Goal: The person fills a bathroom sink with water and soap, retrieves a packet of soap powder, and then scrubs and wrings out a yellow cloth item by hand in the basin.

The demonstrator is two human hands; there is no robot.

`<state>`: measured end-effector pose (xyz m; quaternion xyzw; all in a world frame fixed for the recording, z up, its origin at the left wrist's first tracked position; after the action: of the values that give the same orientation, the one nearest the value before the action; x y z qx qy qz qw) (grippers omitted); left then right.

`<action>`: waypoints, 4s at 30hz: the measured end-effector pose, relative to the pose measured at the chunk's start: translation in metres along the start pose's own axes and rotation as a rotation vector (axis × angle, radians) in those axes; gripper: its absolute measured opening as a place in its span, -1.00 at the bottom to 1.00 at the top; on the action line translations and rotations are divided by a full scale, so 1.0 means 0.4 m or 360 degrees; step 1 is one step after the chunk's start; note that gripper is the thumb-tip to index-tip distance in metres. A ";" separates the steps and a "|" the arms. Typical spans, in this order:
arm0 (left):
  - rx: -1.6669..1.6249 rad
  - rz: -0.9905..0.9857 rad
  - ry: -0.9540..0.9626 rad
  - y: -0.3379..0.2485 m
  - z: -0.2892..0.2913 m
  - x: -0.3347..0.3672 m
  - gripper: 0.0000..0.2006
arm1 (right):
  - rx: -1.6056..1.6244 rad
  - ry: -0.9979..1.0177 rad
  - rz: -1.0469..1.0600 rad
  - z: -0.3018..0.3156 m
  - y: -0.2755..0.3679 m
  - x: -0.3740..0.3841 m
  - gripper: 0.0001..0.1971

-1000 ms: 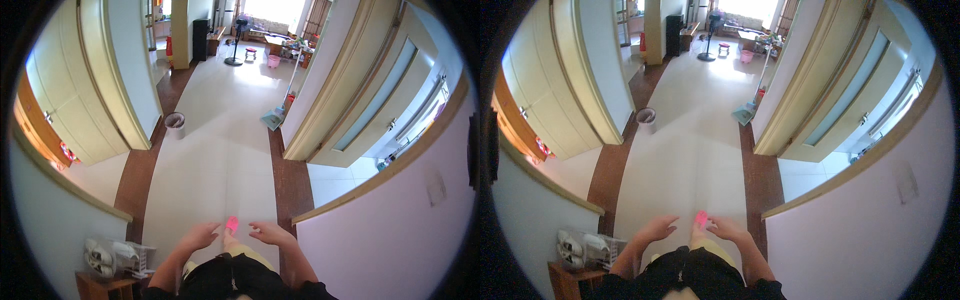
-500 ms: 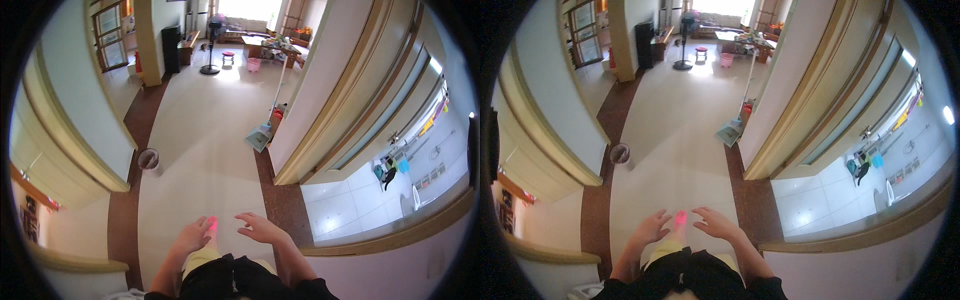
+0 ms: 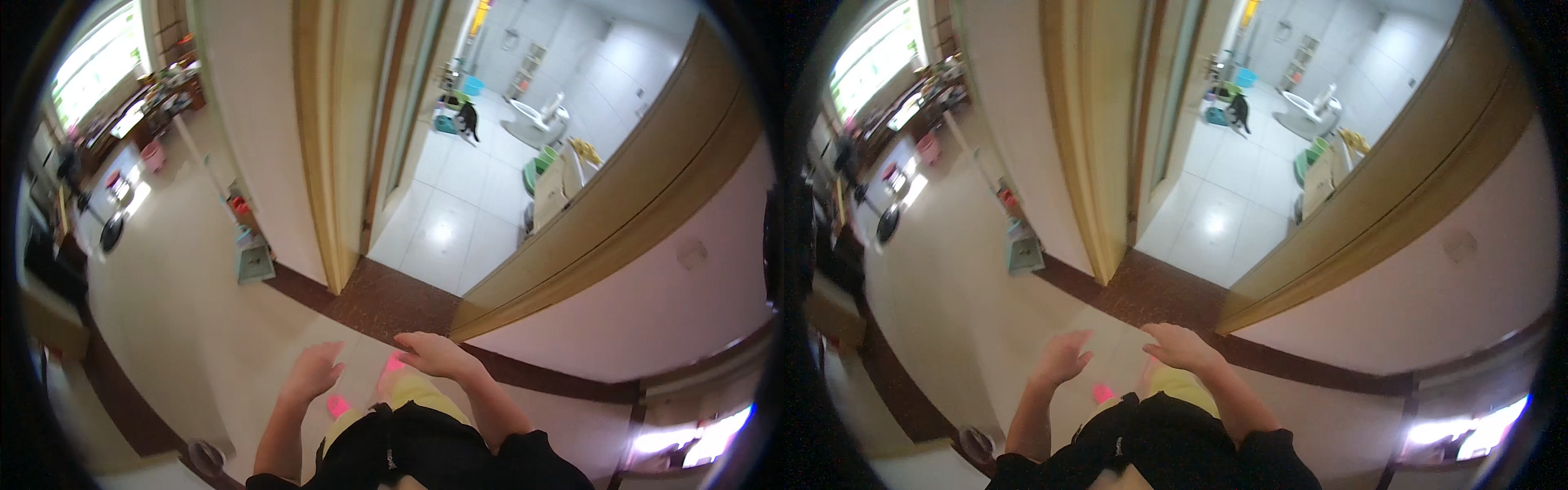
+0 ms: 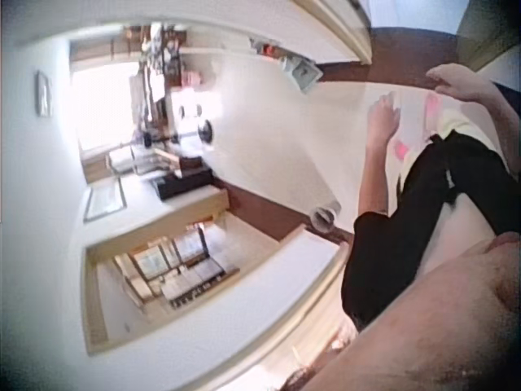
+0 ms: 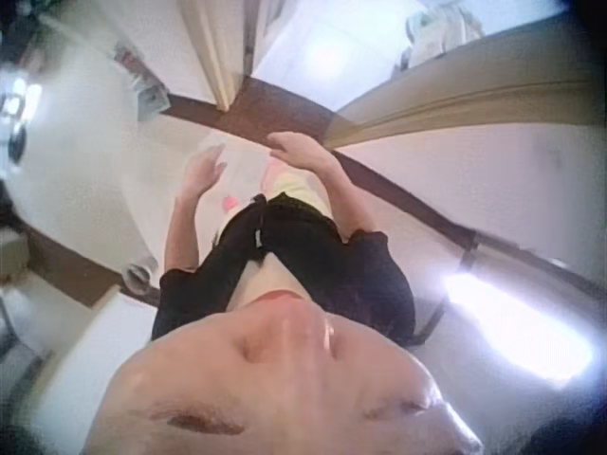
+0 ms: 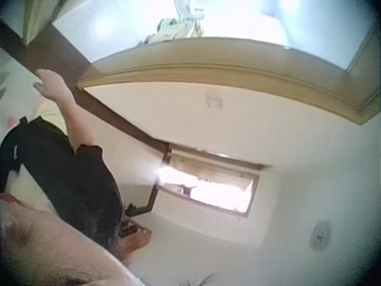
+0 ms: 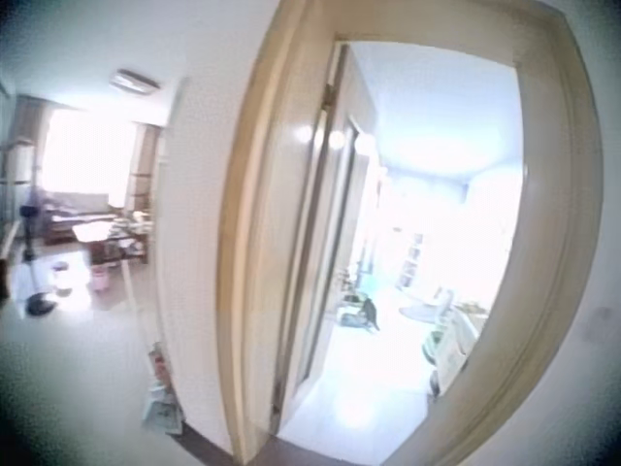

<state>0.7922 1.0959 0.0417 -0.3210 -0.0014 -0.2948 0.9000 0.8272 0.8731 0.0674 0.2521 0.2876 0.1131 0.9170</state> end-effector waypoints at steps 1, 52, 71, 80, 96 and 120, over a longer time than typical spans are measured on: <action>-0.0036 -0.0055 0.0037 0.002 0.008 0.047 -0.60 | 0.0045 0.0027 -0.0087 0.020 -0.024 0.009 -0.59; -0.0150 -0.1310 0.1464 -0.149 -0.737 2.782 -0.61 | 0.1052 -0.1367 -0.1129 1.622 -1.597 0.695 -0.63; -0.0847 -0.2154 0.1690 -0.686 -1.360 3.288 -0.74 | 0.0988 -0.1737 -0.2959 1.528 -2.425 0.414 -0.48; -0.0899 -0.2221 0.1903 -0.667 -1.469 3.313 -0.74 | 0.1772 -0.1961 -0.1405 1.808 -2.550 0.722 -0.60; -0.0559 -0.2381 0.1717 -0.669 -1.466 3.284 -0.74 | 0.1360 -0.1446 -0.1962 1.633 -2.600 0.675 -0.50; -0.0506 -0.2388 0.1591 -0.673 -1.468 3.281 -0.81 | 0.0737 -0.1311 -0.2610 1.563 -2.554 0.617 -0.43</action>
<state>1.6235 -0.1061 -0.0176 -0.1910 0.2206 -0.9037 0.3134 1.4561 -0.1539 -0.1453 0.1670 0.0439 -0.7245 0.6673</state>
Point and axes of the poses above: each hand's wrist, its own x-axis towards the middle knuckle, its own z-axis out of the back of the hand, y = z × x, the point moved 5 cm from there along x, towards the middle knuckle, and after that the axes turned 14 degrees about -z, right-handed, at the moved point
